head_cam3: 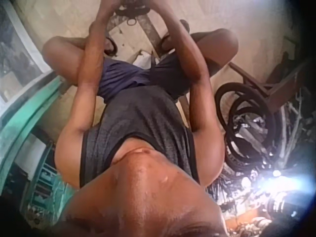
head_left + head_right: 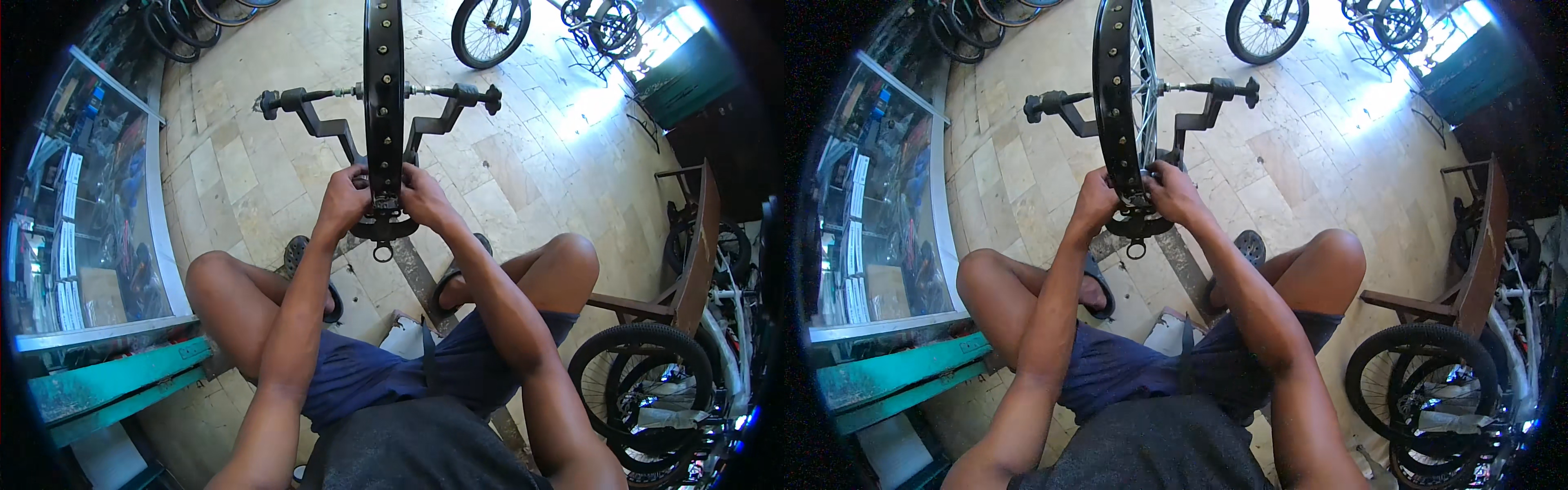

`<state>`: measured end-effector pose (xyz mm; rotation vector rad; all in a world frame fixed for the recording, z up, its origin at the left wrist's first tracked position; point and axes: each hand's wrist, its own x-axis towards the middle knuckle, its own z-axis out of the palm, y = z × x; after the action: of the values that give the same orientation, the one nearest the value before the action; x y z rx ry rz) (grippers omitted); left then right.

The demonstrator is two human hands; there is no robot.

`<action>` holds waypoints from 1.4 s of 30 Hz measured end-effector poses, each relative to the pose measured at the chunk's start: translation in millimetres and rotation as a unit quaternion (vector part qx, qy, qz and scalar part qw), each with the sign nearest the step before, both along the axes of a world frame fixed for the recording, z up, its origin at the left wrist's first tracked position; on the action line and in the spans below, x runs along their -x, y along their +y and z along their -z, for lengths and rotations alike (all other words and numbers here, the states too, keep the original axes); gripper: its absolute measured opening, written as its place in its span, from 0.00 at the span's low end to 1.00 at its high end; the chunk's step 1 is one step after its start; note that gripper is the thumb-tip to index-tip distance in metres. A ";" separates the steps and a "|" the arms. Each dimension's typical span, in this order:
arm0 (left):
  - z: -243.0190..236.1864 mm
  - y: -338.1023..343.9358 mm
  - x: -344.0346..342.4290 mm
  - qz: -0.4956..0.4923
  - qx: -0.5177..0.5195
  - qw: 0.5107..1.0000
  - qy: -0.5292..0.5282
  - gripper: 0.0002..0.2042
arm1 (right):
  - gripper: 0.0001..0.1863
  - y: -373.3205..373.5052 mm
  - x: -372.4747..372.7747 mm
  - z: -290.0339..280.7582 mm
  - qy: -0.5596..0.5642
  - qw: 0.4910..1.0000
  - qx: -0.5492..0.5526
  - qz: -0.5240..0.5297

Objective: The person trues a bicycle wheel mounted on a truing stand by rotating the wheel and tightening the spoke nipples using a spoke wrench.

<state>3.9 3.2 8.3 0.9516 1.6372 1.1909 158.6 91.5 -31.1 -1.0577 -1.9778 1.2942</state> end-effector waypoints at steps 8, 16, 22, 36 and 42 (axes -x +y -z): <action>-8.1 0.1 -7.0 -0.022 0.023 0.998 0.051 0.10 | 0.11 0.0 -14.4 -21.7 0.067 0.972 0.223 -0.033; 5.3 6.5 0.9 0.007 0.049 0.998 0.049 0.12 | 0.12 -7.6 -4.5 -21.1 0.009 0.984 0.177 0.009; 18.9 10.0 5.8 0.006 0.035 0.998 0.042 0.16 | 0.11 -15.5 3.6 -27.6 -0.003 0.993 0.105 0.052; 0.1 3.1 -1.5 -0.006 0.009 1.000 0.024 0.10 | 0.12 -1.1 -7.2 -40.1 -0.034 0.983 0.182 -0.003; -13.1 1.7 3.9 0.018 0.044 0.997 0.055 0.11 | 0.14 8.8 -9.1 -30.0 -0.045 0.991 0.123 -0.028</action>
<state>0.0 4.9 21.4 1.0012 1.7384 1.0488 167.7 100.3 -1.1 -1.2016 -1.9613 1.5762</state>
